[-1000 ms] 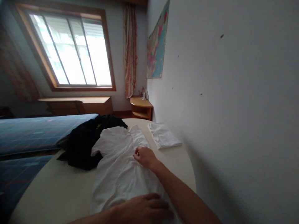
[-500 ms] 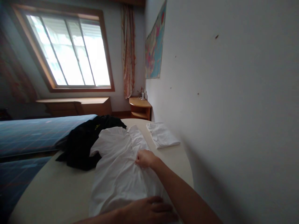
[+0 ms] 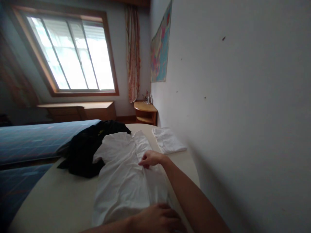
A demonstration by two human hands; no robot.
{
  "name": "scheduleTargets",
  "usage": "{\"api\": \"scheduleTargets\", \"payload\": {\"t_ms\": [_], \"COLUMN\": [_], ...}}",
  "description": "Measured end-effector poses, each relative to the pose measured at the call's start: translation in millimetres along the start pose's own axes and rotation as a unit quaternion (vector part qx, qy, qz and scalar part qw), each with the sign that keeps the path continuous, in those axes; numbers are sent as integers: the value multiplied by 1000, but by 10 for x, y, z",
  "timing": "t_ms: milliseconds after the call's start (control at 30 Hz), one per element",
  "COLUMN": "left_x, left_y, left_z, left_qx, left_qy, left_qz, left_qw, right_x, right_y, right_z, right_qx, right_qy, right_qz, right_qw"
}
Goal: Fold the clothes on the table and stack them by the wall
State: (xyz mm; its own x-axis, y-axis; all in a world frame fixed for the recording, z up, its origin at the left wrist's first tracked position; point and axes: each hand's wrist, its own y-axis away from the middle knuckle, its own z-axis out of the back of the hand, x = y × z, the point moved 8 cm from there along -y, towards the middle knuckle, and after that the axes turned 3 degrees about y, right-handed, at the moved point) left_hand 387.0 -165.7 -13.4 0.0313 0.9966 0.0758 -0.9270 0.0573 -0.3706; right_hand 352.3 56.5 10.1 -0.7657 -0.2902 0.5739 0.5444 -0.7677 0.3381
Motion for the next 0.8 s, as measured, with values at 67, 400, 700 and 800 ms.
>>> {"api": "scheduleTargets", "payload": {"t_ms": [67, 400, 700, 800], "left_x": [-1, 37, -74, 108], "left_y": [-44, 249, 180, 216], "left_z": [-36, 329, 222, 377], "left_qx": [4, 34, 51, 44], "left_qy": [3, -17, -73, -54], "left_qz": [10, -17, -48, 23], "left_qw": [1000, 999, 995, 997], "right_x": [-17, -61, -277, -259], "right_y": [-20, 143, 73, 84], "right_z": [28, -23, 81, 51], "right_qx": [-40, -163, -258, -260], "right_qy": [-18, 56, 174, 209], "right_qz": [1, 63, 21, 18], "right_qw": [999, 983, 950, 943]}}
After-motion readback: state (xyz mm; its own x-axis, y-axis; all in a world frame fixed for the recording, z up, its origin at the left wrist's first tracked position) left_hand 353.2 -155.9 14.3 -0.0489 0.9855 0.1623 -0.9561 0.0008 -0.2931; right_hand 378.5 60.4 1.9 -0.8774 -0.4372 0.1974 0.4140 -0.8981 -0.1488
